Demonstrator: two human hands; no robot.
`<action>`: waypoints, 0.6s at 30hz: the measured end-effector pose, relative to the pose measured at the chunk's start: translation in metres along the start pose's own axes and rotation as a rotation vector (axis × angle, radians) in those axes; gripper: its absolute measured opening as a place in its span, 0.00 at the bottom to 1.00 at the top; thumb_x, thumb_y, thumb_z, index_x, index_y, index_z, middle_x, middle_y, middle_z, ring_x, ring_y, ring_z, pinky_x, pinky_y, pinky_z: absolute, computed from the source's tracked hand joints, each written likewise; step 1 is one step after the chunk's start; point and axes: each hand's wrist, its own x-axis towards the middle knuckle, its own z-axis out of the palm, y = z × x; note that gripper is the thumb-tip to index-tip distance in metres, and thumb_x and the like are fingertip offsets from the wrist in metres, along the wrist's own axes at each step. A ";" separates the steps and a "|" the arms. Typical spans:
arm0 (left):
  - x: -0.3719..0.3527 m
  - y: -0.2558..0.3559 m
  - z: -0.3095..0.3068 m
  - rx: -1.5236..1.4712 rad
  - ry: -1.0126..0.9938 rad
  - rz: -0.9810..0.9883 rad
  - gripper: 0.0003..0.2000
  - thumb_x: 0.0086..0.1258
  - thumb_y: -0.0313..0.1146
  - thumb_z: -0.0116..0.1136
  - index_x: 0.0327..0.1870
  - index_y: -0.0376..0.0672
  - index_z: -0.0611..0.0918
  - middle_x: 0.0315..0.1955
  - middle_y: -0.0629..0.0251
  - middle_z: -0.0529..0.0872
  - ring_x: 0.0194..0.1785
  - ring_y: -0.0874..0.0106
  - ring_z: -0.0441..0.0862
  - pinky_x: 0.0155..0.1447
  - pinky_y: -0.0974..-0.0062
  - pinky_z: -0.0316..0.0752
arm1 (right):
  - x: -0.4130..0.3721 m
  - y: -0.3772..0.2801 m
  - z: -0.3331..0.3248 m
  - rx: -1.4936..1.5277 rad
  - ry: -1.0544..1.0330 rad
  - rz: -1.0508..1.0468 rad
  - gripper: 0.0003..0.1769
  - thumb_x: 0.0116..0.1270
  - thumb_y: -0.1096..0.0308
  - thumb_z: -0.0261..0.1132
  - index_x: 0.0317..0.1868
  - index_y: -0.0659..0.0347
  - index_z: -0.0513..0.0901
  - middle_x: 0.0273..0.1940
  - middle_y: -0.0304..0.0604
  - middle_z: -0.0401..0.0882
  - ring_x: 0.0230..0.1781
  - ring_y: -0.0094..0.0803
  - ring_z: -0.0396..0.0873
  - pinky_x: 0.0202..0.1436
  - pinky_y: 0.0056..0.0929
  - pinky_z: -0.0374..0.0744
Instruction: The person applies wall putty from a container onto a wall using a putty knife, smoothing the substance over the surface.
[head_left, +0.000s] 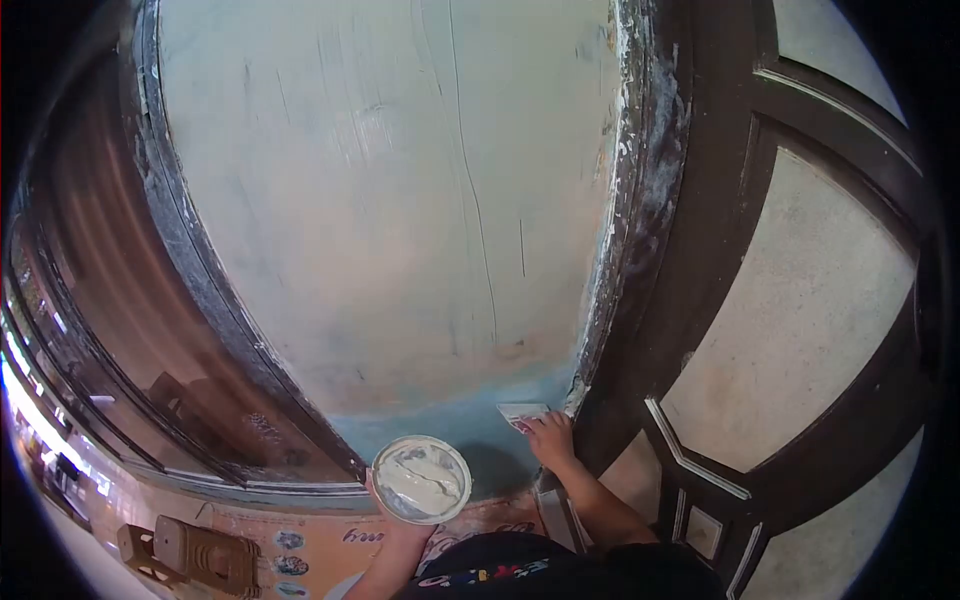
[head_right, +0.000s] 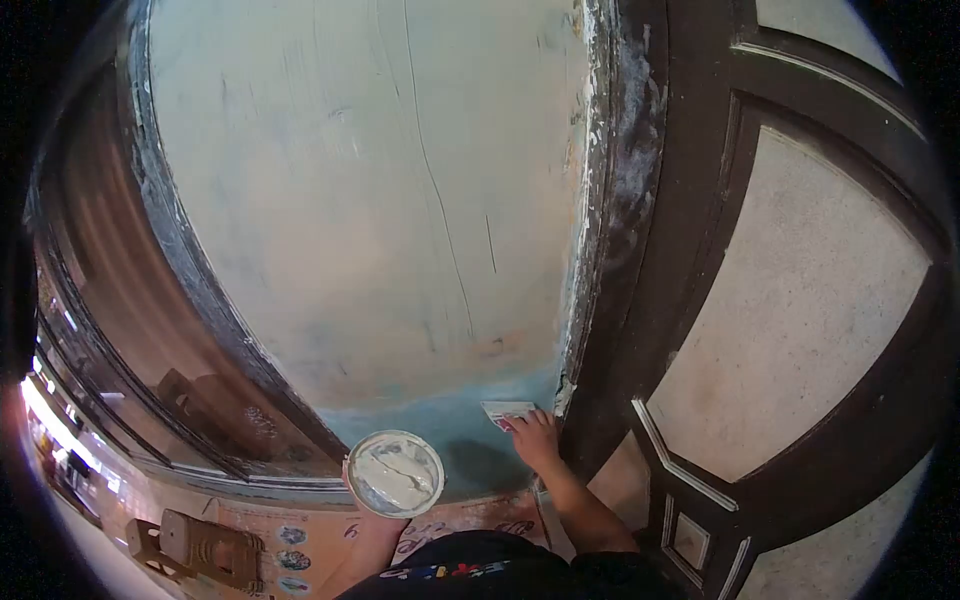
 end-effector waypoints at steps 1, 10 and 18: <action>0.003 0.000 -0.008 -0.007 0.003 0.007 0.37 0.65 0.69 0.43 0.66 0.49 0.74 0.64 0.57 0.75 0.64 0.51 0.73 0.67 0.44 0.68 | 0.005 -0.001 -0.006 -0.001 -0.001 -0.001 0.22 0.51 0.69 0.69 0.51 0.49 0.85 0.44 0.44 0.79 0.50 0.46 0.75 0.60 0.49 0.70; 0.010 -0.003 0.002 -0.053 -0.068 -0.032 0.39 0.64 0.71 0.40 0.68 0.51 0.73 0.67 0.58 0.73 0.67 0.50 0.71 0.68 0.42 0.66 | 0.167 -0.051 -0.162 0.249 0.555 -0.203 0.17 0.53 0.77 0.62 0.45 0.60 0.83 0.37 0.51 0.79 0.38 0.53 0.78 0.43 0.44 0.76; 0.022 -0.014 0.011 -0.058 -0.133 -0.013 0.38 0.64 0.71 0.41 0.67 0.51 0.74 0.65 0.59 0.75 0.66 0.51 0.71 0.68 0.43 0.67 | 0.368 -0.100 -0.379 0.017 1.073 -0.494 0.21 0.57 0.77 0.63 0.51 0.50 0.85 0.41 0.46 0.82 0.43 0.47 0.79 0.47 0.41 0.78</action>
